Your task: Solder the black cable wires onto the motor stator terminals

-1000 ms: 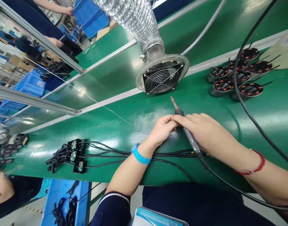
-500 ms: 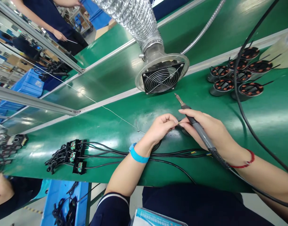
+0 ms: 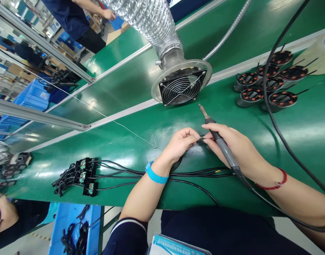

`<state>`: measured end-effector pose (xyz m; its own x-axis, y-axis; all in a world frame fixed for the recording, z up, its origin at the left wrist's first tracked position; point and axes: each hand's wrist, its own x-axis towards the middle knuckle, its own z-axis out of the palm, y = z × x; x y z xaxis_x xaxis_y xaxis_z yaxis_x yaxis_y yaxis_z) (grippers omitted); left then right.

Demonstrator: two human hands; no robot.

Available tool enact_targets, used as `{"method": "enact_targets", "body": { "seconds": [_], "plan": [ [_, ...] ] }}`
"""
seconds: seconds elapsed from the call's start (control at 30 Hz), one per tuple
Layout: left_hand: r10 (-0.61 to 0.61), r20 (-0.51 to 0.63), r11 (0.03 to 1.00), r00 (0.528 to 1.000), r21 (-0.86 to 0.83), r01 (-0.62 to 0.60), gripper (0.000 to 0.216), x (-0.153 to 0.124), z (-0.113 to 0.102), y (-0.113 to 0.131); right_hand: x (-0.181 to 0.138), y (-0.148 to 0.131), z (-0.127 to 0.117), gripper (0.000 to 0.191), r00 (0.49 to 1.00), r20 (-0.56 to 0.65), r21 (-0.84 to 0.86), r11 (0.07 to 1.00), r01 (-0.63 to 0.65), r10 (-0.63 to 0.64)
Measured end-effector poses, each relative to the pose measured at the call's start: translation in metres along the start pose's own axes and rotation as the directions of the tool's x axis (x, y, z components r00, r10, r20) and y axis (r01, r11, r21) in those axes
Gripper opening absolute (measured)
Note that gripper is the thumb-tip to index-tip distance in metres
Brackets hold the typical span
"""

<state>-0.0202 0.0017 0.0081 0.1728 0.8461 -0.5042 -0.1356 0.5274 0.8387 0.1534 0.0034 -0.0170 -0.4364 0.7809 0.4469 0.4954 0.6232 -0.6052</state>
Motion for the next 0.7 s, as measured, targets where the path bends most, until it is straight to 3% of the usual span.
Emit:
{"method": "enact_targets", "body": {
  "seconds": [0.13, 0.33, 0.7],
  "plan": [
    [0.009, 0.037, 1.0, 0.999, 0.0, -0.009, 0.016, 0.0014, -0.0023, -0.0023, -0.0012, -0.0004, -0.0003, 0.028, 0.999, -0.033, -0.001, 1.0, -0.011, 0.011],
    [-0.001, 0.013, 1.0, 1.0, -0.03, 0.001, 0.014, 0.0018, -0.0024, -0.0024, -0.0006, -0.0002, -0.0026, 0.035, 1.0, 0.013, 0.058, 0.998, -0.017, 0.016],
    [-0.003, 0.035, 1.0, 0.999, -0.028, 0.004, 0.013, 0.0019, -0.0054, -0.002, -0.0004, -0.0006, 0.0023, 0.029, 0.997, -0.072, 0.034, 0.999, -0.011, 0.013]
  ]
}}
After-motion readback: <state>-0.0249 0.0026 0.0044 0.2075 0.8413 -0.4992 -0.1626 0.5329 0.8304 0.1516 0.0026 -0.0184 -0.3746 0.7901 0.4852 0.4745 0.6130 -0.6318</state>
